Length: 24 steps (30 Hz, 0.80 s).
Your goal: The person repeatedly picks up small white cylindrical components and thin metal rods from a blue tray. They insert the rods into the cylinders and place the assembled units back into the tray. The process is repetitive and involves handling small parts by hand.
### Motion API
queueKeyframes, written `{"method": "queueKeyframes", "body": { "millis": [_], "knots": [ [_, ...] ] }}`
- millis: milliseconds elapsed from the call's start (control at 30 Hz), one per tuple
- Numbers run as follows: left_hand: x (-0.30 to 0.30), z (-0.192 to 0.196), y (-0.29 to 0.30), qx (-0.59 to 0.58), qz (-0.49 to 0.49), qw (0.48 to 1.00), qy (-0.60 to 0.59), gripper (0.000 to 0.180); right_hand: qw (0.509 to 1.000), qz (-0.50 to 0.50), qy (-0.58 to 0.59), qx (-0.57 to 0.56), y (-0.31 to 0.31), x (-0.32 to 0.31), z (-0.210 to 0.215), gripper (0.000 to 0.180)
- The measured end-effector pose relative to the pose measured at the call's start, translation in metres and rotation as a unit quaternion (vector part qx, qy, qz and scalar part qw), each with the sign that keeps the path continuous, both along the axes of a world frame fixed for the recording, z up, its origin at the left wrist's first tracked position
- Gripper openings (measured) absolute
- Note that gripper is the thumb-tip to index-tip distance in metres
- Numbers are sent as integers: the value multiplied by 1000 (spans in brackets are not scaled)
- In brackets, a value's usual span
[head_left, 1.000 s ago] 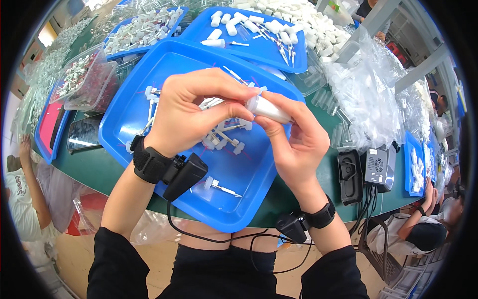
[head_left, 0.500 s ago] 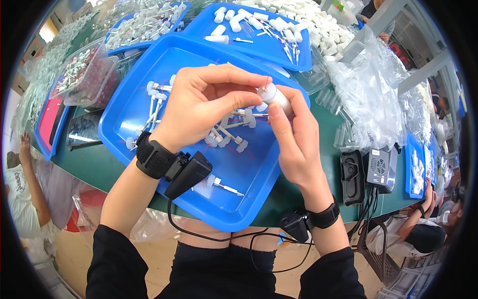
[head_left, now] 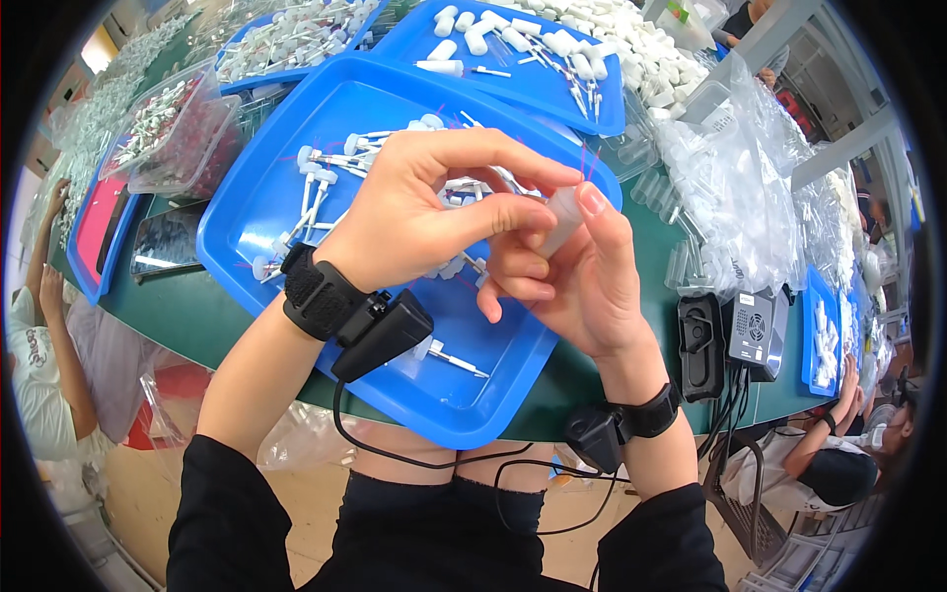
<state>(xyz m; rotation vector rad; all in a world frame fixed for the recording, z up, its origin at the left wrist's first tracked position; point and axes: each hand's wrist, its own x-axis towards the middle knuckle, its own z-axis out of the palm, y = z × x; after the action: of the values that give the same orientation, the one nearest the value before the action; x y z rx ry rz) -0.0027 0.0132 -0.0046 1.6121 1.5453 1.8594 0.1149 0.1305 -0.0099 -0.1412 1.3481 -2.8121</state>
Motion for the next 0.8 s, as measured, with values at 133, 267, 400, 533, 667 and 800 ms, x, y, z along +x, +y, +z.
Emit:
{"method": "queueKeyframes", "body": {
  "millis": [133, 267, 400, 533, 667, 800],
  "knots": [
    [4, 1, 0, 7, -3, 998, -55, 20, 1000, 13, -15, -18, -4, 1, -2, 55],
    [5, 3, -1, -15, 4, 998, -61, 18, 998, 52, -12, -25, -6, 1, -1, 65],
    [4, 0, -2, -18, 19, 999, -47, 19, 994, 87, -28, -61, -1, -1, -7, 61],
    [7, 4, -2, -29, 11, 999, -5, 19, 993, 85, -23, -80, 1, -1, -8, 54],
    [9, 5, -2, -22, 11, 1000, -15, 17, 987, 89, -28, -130, -5, 1, -4, 49],
    [7, 3, -2, -16, 2, 1000, -13, 16, 986, 103, -20, -133, -4, 0, -7, 48]
  ]
}}
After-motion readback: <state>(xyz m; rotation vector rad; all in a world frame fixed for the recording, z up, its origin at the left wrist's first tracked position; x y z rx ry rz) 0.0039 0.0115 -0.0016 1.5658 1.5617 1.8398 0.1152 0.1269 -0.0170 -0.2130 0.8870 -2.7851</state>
